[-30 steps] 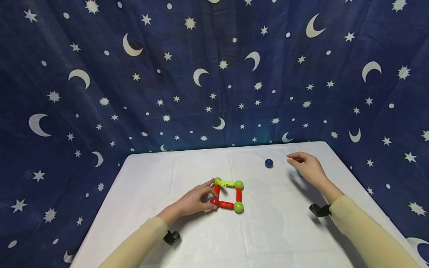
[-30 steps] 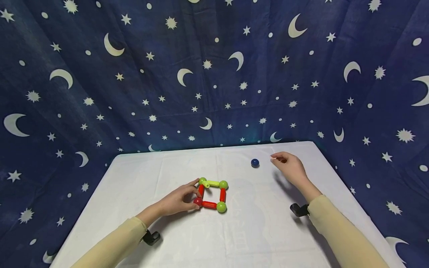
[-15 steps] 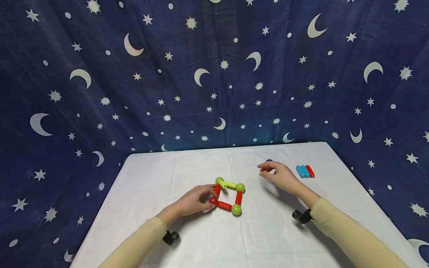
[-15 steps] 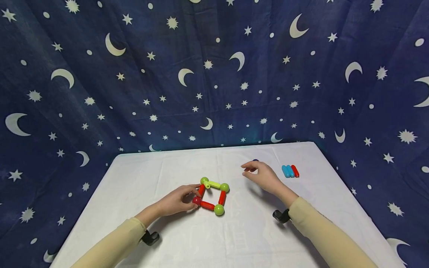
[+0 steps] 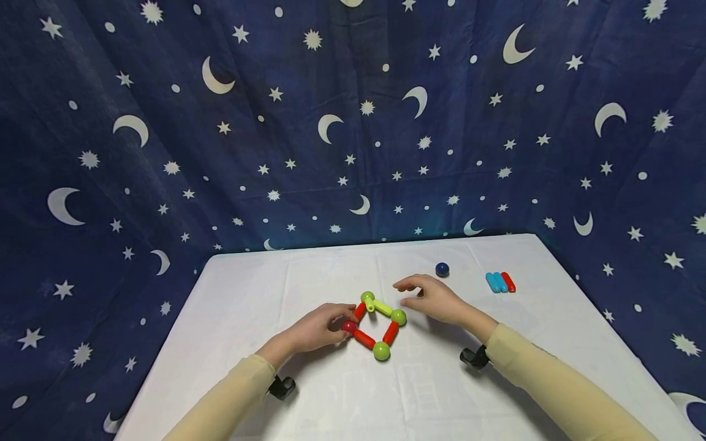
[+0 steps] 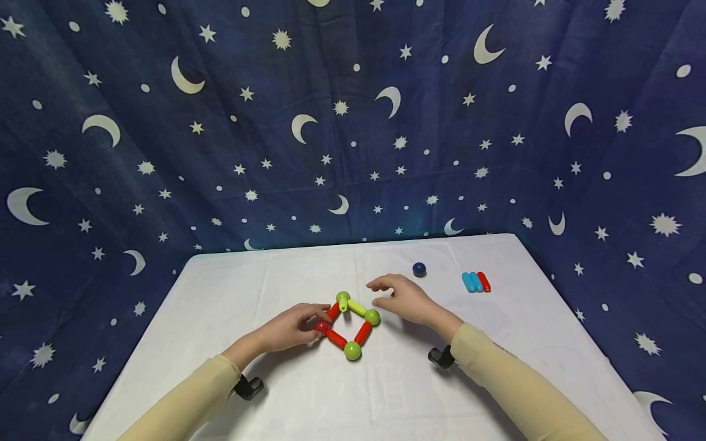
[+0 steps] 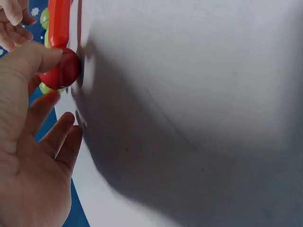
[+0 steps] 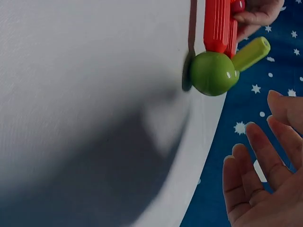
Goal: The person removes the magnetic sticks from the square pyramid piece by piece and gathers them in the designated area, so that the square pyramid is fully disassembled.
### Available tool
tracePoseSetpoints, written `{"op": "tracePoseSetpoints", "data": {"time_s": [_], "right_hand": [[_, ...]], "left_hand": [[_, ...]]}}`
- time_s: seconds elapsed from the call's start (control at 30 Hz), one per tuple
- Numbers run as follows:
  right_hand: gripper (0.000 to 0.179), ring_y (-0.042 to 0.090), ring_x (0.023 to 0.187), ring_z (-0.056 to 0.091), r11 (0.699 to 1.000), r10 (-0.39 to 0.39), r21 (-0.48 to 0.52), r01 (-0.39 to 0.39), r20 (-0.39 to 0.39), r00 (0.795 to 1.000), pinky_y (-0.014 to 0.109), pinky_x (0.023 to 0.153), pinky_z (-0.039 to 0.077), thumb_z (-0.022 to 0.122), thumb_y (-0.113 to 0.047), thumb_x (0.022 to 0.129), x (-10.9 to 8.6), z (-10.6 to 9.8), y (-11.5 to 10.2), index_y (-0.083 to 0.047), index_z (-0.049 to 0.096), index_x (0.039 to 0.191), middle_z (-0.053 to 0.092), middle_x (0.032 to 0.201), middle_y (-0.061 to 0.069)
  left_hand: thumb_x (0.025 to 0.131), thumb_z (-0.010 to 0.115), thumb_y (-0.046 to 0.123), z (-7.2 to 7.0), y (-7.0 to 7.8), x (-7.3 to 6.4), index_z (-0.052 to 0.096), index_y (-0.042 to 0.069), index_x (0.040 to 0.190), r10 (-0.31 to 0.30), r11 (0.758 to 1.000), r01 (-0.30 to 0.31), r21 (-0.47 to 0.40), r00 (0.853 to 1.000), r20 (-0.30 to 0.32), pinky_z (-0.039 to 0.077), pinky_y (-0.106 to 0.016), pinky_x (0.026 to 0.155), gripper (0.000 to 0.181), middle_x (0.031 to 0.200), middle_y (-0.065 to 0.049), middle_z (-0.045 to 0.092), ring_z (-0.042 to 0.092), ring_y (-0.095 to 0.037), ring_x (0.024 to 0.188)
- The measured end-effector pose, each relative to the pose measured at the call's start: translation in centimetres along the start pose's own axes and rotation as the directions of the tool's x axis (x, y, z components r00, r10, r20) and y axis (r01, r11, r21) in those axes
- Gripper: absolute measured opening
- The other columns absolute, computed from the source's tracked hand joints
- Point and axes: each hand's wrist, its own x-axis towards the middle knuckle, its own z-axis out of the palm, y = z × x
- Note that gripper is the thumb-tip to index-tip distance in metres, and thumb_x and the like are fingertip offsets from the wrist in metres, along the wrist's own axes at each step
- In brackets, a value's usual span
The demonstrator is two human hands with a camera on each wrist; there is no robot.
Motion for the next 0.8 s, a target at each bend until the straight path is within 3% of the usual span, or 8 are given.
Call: {"op": "tracePoseSetpoints", "data": {"time_s": [0.27, 0.47, 0.63, 0.8], "right_hand": [[0.038, 0.027, 0.117, 0.060, 1.000, -0.001, -0.014, 0.001, 0.021, 1.000, 0.045, 0.095, 0.051, 0.074, -0.019, 0.095, 0.5, 0.8, -0.2, -0.013, 0.069, 0.131, 0.068, 0.125, 0.000], [0.040, 0.028, 0.119, 0.059, 1.000, 0.025, -0.006, -0.025, 0.027, 0.999, 0.046, 0.096, 0.051, 0.074, -0.019, 0.095, 0.5, 1.2, -0.3, -0.016, 0.067, 0.135, 0.065, 0.130, -0.001], [0.042, 0.029, 0.125, 0.057, 1.000, 0.030, 0.002, -0.030, 0.045, 0.999, 0.049, 0.101, 0.049, 0.074, -0.019, 0.096, 0.6, 1.6, -0.4, -0.019, 0.065, 0.137, 0.061, 0.136, 0.000], [0.042, 0.026, 0.129, 0.055, 1.000, 0.010, -0.023, -0.009, 0.062, 0.998, 0.048, 0.104, 0.048, 0.074, -0.022, 0.096, 0.8, 1.9, -0.3, -0.022, 0.064, 0.138, 0.060, 0.137, -0.002]], "left_hand": [[0.096, 0.072, 0.024, 0.7, 0.1, -0.5, 0.066, 0.026, 0.133, -0.005, 0.994, 0.017, 0.111, 0.994, -0.113, 0.045, -0.046, 0.106, 0.037, 0.144, -0.003, 0.053, 0.052, -0.024, 0.128], [0.096, 0.074, 0.028, 1.4, 0.4, -0.4, 0.064, 0.019, 0.137, -0.004, 0.987, 0.032, 0.157, 0.983, -0.181, 0.050, -0.037, 0.093, 0.043, 0.128, 0.002, 0.063, 0.057, -0.016, 0.109], [0.099, 0.070, 0.022, 0.8, 0.3, 0.1, 0.064, 0.016, 0.138, 0.001, 0.988, 0.025, 0.150, 0.986, -0.166, 0.048, -0.040, 0.101, 0.040, 0.129, 0.002, 0.066, 0.059, -0.017, 0.115], [0.101, 0.067, 0.015, 0.4, -0.1, 0.8, 0.064, 0.017, 0.139, 0.048, 0.985, -0.024, 0.169, 0.989, -0.140, 0.047, -0.041, 0.103, 0.039, 0.132, 0.001, 0.065, 0.058, -0.020, 0.119]]}}
